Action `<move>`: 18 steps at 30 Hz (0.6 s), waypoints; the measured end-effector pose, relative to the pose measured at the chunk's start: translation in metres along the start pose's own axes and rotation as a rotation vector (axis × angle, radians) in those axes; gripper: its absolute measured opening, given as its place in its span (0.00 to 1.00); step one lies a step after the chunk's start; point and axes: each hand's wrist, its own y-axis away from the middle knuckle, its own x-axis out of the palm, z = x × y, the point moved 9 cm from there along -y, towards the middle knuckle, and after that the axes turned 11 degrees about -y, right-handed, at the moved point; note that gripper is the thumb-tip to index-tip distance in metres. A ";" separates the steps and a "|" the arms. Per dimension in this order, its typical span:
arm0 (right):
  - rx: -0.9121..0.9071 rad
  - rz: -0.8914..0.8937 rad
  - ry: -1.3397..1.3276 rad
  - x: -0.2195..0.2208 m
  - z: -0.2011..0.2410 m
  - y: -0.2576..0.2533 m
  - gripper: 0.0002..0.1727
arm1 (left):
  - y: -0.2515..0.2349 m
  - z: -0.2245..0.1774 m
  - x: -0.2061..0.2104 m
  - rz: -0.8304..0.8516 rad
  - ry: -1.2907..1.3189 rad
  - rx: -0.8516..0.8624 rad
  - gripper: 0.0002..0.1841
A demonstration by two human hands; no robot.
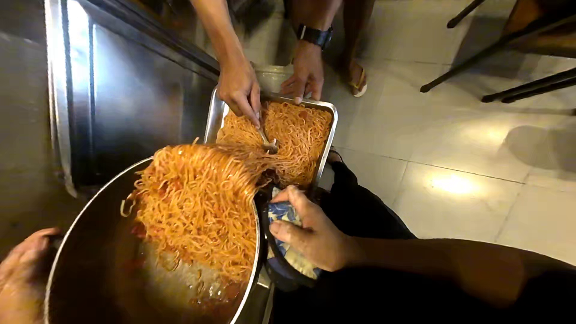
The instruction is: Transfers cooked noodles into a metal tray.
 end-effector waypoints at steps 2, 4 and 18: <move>-0.049 0.008 -0.007 0.005 0.005 0.001 0.23 | -0.004 -0.005 -0.003 0.154 0.053 0.090 0.09; -0.062 0.009 -0.038 0.008 0.006 0.000 0.23 | -0.013 -0.003 -0.004 0.139 0.072 0.217 0.07; 0.004 -0.014 -0.093 0.007 -0.008 -0.011 0.22 | -0.010 -0.020 0.011 0.209 -0.049 -0.046 0.14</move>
